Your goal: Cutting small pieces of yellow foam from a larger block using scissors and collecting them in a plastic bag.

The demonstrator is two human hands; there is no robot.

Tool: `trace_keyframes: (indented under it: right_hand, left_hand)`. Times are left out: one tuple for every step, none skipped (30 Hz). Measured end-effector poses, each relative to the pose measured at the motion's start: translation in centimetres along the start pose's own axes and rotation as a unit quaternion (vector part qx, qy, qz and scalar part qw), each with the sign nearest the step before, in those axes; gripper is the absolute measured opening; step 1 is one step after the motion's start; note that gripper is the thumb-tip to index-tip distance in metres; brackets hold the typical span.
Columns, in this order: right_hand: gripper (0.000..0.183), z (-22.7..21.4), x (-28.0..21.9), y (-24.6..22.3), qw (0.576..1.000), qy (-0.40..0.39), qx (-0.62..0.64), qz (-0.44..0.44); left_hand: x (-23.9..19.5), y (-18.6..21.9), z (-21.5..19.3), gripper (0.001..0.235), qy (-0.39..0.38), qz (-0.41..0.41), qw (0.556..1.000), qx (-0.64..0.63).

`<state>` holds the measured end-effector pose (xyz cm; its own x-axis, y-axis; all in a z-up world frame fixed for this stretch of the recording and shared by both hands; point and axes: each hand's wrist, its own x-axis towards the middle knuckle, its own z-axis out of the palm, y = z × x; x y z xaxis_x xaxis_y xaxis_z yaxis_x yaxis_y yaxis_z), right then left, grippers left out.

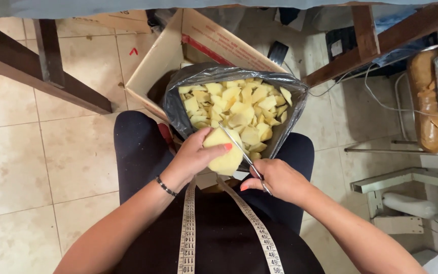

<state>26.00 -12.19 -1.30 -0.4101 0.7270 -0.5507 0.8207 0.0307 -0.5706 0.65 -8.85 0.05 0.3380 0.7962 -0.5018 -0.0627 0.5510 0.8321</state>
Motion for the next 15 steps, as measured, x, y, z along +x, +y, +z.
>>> trace_keyframes:
  right_hand:
    - [0.05,0.2,0.2,0.6,0.998,-0.011,0.059,-0.002]
    - [0.05,0.2,0.2,0.7,0.998,-0.011,0.059,-0.002]
    - [0.046,0.2,0.2,0.7,0.993,-0.025,0.113,-0.004]
    - [0.042,0.2,0.1,0.8,0.985,-0.039,0.166,-0.006]
    - [0.042,-0.3,-0.1,0.7,0.985,-0.038,0.166,-0.006]
    - [0.041,-0.9,-0.3,0.6,0.982,-0.053,0.181,-0.012]
    - [0.04,-1.4,-0.4,0.6,0.978,-0.068,0.196,-0.019]
    - [0.04,-1.7,-0.5,1.3,0.978,-0.069,0.197,-0.018]
    - [0.043,-2.0,-0.7,2.1,0.981,-0.09,0.162,-0.049]
    - [0.05,-2.3,-0.7,2.9,0.983,-0.108,0.126,-0.081]
    - [0.05,-2.5,-1.0,2.7,0.983,-0.106,0.127,-0.081]
    - [0.057,-2.7,-1.2,2.5,0.986,-0.125,0.085,-0.072]
    - [0.064,-2.9,-1.4,2.2,0.987,-0.144,0.043,-0.062]
    - [0.064,-3.1,-1.5,1.5,0.986,-0.146,0.042,-0.063]
    - [0.069,-3.2,-1.5,0.7,0.986,-0.154,0.008,-0.056]
  left_hand:
    - [-0.1,0.0,0.1,0.056,0.006,-0.014,1.0,-0.005]
    - [0.1,-0.2,0.0,0.056,0.006,-0.013,1.0,-0.006]
    - [0.3,-0.3,0.0,0.058,0.018,-0.01,1.0,-0.007]
    - [0.4,-0.4,-0.1,0.06,0.03,-0.007,1.0,-0.007]
    - [0.3,-0.2,-0.2,0.06,0.03,-0.006,1.0,-0.007]
    - [0.1,0.1,-0.3,0.062,0.023,-0.004,1.0,-0.015]
    - [0.0,0.4,-0.5,0.064,0.017,-0.003,1.0,-0.022]
    - [-0.2,0.6,-0.8,0.064,0.016,-0.004,1.0,-0.022]
    - [-0.5,0.9,-1.0,0.07,0.007,-0.007,0.999,-0.037]
    - [-0.6,1.2,-1.3,0.076,-0.003,-0.008,0.999,-0.051]
    - [-0.2,0.1,-1.7,0.076,-0.005,-0.007,0.999,-0.049]
    - [0.2,-1.0,-2.1,0.071,-0.02,0.016,0.997,-0.079]
    - [0.6,-2.2,-2.6,0.066,-0.035,0.039,0.993,-0.108]
    - [0.6,-2.3,-2.5,0.066,-0.034,0.039,0.993,-0.108]
    - [0.7,-2.4,-2.4,0.066,-0.05,0.035,0.992,-0.108]
